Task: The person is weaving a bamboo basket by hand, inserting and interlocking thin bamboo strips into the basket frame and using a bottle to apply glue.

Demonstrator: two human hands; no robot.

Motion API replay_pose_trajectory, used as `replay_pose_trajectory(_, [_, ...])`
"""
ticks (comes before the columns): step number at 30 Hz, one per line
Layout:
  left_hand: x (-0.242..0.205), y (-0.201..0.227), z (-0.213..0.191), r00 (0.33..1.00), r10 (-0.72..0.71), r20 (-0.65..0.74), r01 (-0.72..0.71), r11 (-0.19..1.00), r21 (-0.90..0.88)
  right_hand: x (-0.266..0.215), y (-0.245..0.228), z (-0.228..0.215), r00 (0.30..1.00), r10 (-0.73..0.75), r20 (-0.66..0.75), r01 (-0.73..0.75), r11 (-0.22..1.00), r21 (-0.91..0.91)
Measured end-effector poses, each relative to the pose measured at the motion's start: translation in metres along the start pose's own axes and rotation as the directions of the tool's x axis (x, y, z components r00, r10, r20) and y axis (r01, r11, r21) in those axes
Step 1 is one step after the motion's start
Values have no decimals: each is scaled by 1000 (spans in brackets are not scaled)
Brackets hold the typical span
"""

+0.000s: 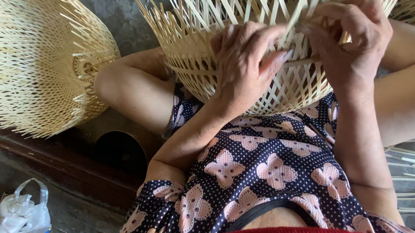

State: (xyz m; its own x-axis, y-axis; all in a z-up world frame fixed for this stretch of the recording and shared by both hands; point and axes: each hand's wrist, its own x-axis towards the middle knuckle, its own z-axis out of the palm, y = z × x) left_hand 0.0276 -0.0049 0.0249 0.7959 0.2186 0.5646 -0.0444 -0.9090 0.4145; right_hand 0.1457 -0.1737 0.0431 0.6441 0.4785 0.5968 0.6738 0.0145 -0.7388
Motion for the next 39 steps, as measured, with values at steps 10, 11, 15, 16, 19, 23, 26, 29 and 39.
replay_pose_trajectory(10, [-13,-13,-6,989,147,-24,-149,986,-75,-5,-5,1,990,-140,-3,138,975,-177])
replay_pose_trajectory(11, [-12,-14,-5,988,150,-30,-152,985,-85,-6,-3,2,990,-143,-1,141,979,-150])
replay_pose_trajectory(15, [-14,-13,-2,984,171,-39,-174,982,-78,-19,6,-2,994,-109,-12,105,980,-172])
replay_pose_trajectory(16, [-16,-11,-2,984,170,-58,-173,983,-54,-23,6,-4,999,-41,-24,38,991,-125])
replay_pose_trajectory(19, [-26,-8,-1,973,195,-121,-197,980,-7,-24,4,-10,990,55,-131,-52,998,24])
replay_pose_trajectory(23, [-45,-9,10,960,225,-168,-223,974,30,-19,-11,-11,999,24,-47,-32,983,-182])
replay_pose_trajectory(26, [-50,-11,18,968,204,-147,-202,979,32,-4,-25,-4,966,-226,122,257,856,-448])
replay_pose_trajectory(29, [-49,-13,20,963,228,-144,-221,973,65,13,-34,3,957,-183,225,282,776,-564])
replay_pose_trajectory(39, [-54,-19,17,966,256,-30,-251,962,112,28,-36,13,971,-7,240,128,860,-494])
